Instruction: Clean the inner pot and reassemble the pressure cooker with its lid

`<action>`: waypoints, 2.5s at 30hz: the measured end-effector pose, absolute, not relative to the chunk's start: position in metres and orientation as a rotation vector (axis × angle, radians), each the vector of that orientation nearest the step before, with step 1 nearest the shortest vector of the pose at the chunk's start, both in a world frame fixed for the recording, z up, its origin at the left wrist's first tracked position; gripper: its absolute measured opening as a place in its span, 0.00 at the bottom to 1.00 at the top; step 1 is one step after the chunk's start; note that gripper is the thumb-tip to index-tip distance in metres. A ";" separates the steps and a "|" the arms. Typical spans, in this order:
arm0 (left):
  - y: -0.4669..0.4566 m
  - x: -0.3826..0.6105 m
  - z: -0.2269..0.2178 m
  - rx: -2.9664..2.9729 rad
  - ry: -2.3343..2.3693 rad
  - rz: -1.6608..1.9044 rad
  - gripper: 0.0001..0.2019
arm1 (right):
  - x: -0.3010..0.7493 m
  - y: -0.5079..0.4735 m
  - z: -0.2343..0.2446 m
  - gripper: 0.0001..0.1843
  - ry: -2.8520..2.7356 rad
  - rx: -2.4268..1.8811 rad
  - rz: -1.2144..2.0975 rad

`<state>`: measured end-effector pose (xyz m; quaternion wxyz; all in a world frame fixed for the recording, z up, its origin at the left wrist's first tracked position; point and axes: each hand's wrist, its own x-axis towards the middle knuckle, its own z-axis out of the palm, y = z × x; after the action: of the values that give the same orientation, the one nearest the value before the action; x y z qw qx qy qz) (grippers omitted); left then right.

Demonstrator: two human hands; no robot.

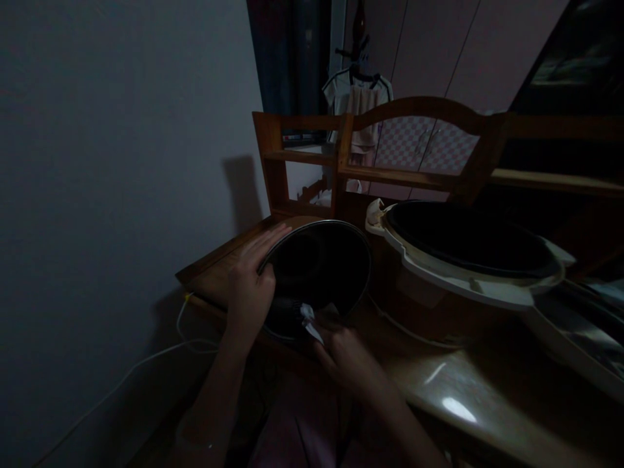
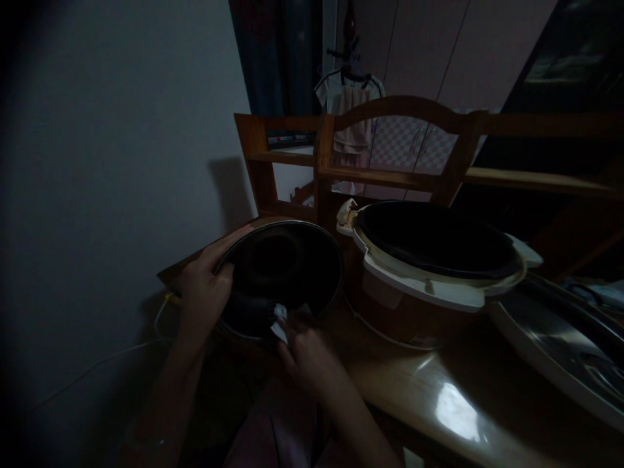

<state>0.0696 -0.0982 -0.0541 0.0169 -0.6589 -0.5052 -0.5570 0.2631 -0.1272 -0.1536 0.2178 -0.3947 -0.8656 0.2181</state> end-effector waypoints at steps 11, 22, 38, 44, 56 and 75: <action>-0.101 0.066 -0.058 -1.985 -1.609 -1.754 0.29 | 0.273 -0.123 -0.155 0.18 -2.477 -1.166 0.429; -0.102 0.067 -0.057 -2.014 -1.589 -1.732 0.30 | 0.288 -0.117 -0.155 0.27 -2.533 -1.145 0.014; -0.104 0.076 -0.054 -2.054 -1.562 -1.736 0.31 | 0.293 -0.112 -0.160 0.36 -2.559 -1.105 0.080; -0.104 0.075 -0.054 -2.042 -1.580 -1.744 0.29 | 0.298 -0.115 -0.157 0.36 -2.578 -1.081 0.074; -0.103 0.079 -0.054 -2.064 -1.579 -1.692 0.33 | 0.303 -0.107 -0.158 0.44 -2.631 -1.031 0.046; -0.100 0.072 -0.056 -2.124 -1.527 -1.670 0.34 | 0.310 -0.087 -0.169 0.34 -2.460 -1.185 -0.172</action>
<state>0.0721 -0.0999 -0.0556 0.0191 -0.6843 -0.4919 -0.5380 0.3096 -0.0874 -0.1692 0.2016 -0.4242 -0.8807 -0.0617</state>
